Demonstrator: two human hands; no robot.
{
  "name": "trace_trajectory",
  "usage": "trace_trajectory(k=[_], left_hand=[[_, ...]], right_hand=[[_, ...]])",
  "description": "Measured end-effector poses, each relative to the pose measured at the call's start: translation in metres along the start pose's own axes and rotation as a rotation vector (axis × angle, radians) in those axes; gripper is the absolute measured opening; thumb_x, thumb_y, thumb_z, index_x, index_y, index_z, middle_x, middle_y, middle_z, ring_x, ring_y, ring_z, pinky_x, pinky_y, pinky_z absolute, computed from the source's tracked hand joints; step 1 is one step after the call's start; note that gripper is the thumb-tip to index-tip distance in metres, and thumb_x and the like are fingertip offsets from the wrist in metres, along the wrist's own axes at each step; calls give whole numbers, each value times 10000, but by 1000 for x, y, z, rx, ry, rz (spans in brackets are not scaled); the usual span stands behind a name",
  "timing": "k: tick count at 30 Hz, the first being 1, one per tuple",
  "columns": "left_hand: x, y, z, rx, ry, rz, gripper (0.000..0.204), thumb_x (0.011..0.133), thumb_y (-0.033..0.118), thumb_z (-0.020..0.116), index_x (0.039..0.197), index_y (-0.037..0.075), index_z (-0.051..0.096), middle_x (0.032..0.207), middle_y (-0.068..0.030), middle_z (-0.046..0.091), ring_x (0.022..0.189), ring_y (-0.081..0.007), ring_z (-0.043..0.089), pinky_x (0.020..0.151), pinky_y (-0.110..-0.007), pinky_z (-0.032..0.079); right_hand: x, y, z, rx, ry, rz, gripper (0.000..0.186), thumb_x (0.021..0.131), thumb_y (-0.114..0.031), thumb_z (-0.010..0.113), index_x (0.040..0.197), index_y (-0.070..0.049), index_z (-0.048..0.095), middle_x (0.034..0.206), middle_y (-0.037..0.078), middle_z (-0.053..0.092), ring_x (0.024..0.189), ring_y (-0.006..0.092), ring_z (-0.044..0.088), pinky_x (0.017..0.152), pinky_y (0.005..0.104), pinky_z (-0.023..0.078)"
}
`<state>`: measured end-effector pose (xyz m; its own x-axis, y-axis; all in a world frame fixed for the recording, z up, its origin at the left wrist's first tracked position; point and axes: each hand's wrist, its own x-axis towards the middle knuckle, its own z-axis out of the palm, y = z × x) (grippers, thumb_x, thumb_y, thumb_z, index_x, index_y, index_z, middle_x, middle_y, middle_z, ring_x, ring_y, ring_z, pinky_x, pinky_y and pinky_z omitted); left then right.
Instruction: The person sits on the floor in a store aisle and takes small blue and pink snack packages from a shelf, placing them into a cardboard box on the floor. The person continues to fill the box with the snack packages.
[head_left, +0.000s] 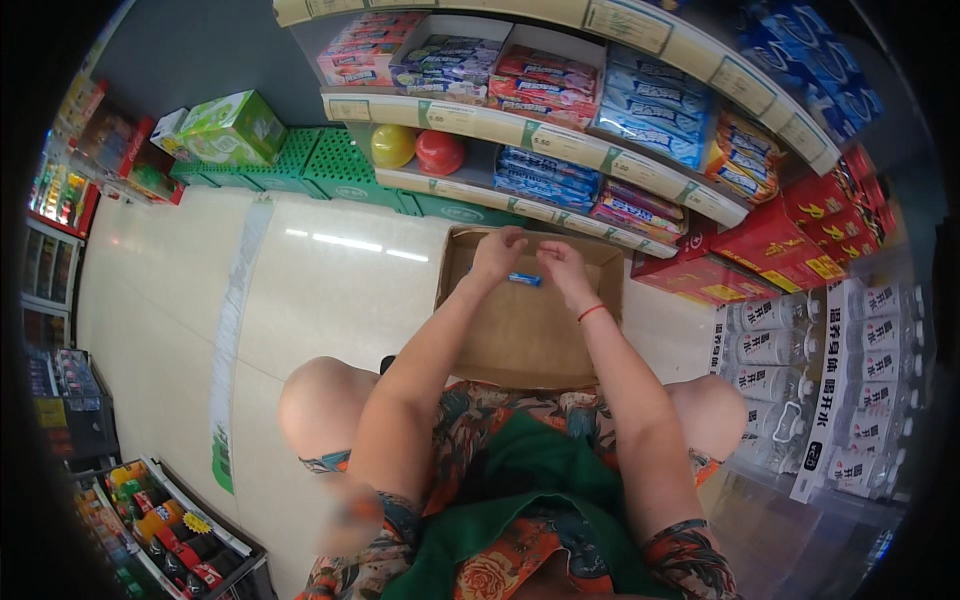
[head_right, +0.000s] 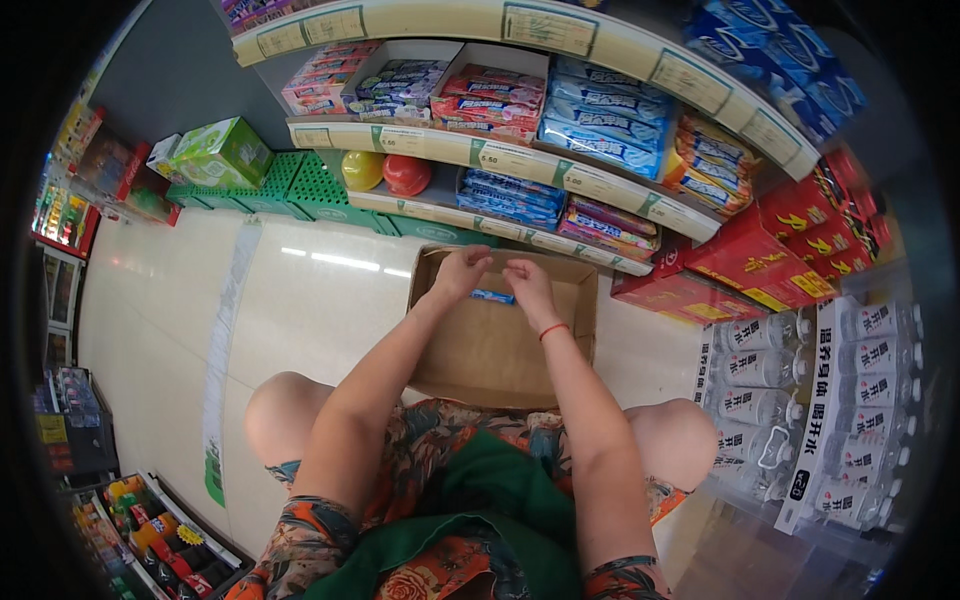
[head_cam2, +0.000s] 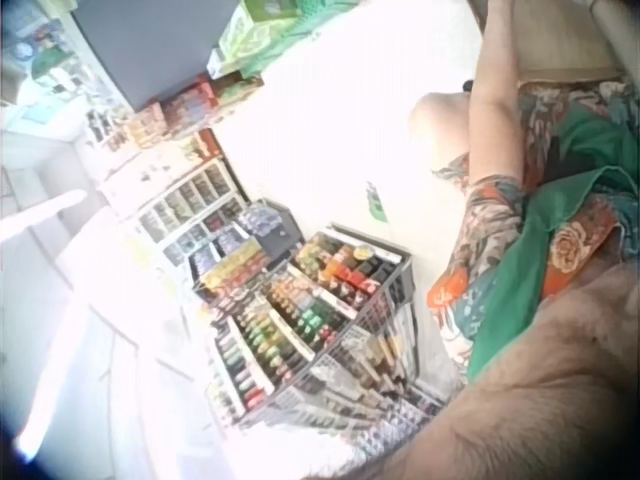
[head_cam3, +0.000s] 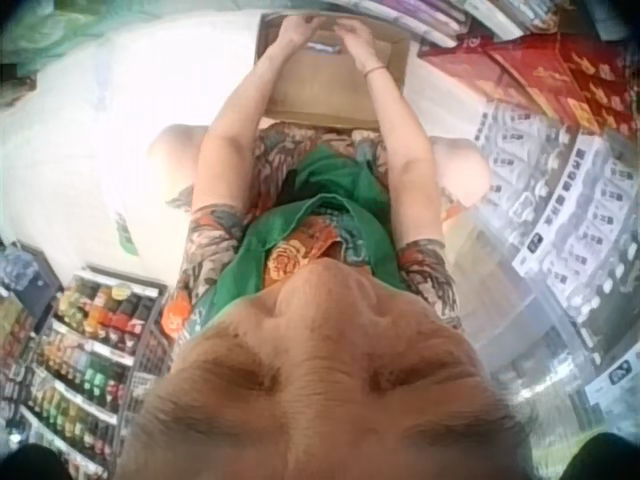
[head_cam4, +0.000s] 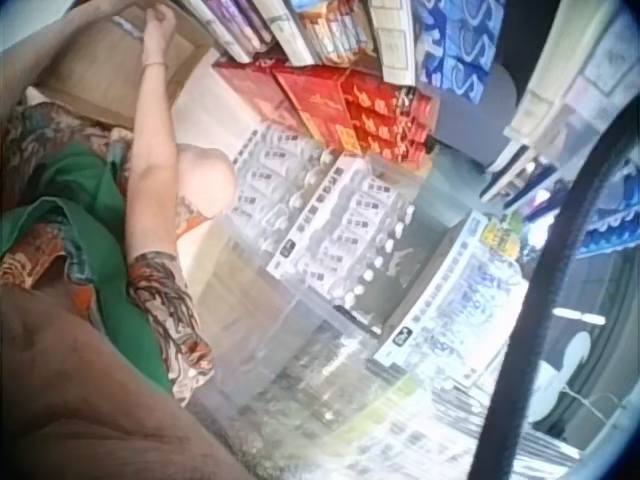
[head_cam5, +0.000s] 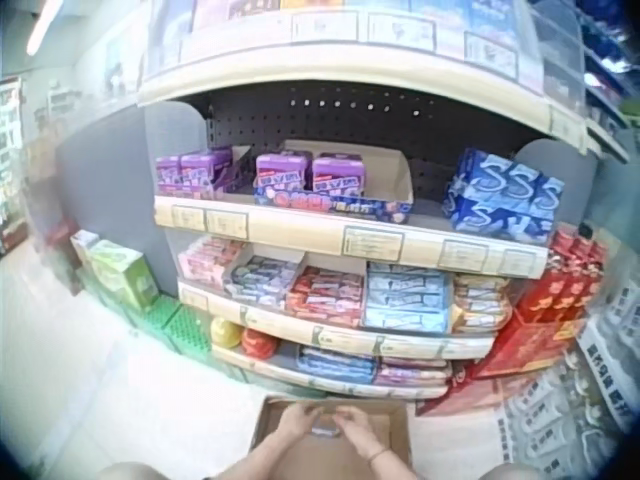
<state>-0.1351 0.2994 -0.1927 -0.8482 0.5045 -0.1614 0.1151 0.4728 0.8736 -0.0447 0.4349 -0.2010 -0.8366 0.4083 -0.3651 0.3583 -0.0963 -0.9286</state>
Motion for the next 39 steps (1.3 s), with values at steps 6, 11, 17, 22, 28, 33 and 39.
trace_trajectory(k=[6,11,17,22,28,33,39], left_hand=[[1,70,-26,151,60,266,269,832,170,590,1068,49,635,961,-160,661,874,-302,641,775,-352,500],[8,90,-49,310,139,430,236,811,129,592,1026,54,654,976,-165,648,888,-339,612,787,-392,487],[21,101,-52,514,286,527,281,772,78,591,1048,75,644,1021,-140,619,940,-340,538,841,-403,445],[43,87,-49,687,294,492,312,736,53,573,1041,85,634,1013,-114,623,942,-320,530,813,-392,461],[67,76,-46,811,316,554,372,719,61,586,1088,101,620,1092,-131,589,1028,-336,510,837,-408,449],[80,72,-40,860,399,548,441,694,73,603,1133,117,599,1145,-167,551,1074,-359,488,881,-459,408],[85,66,-42,873,544,651,470,684,104,643,1150,121,584,1164,-146,551,1129,-348,454,968,-468,330]], right_hand=[[1,-64,-16,-119,-22,-237,190,851,-95,584,1014,-1,613,864,62,668,756,108,629,667,236,481],[-14,-119,-32,-628,141,-479,174,817,-125,596,975,-66,635,889,136,664,816,257,649,720,343,504],[-8,-128,-51,-948,313,-625,171,834,-137,562,984,-79,619,927,146,638,878,339,603,768,426,484],[9,-129,-52,-1072,243,-535,203,844,-162,544,1014,-76,616,958,182,616,892,345,598,768,437,484],[27,-128,-49,-1198,290,-597,263,814,-172,583,1055,-72,609,982,193,607,911,364,589,785,450,478],[42,-124,-49,-1319,339,-625,331,771,-150,609,1091,-66,605,1132,175,567,1056,363,538,875,471,440],[44,-128,-46,-1331,305,-569,329,743,-235,668,1034,-91,614,1097,163,573,1040,352,534,871,457,432]])
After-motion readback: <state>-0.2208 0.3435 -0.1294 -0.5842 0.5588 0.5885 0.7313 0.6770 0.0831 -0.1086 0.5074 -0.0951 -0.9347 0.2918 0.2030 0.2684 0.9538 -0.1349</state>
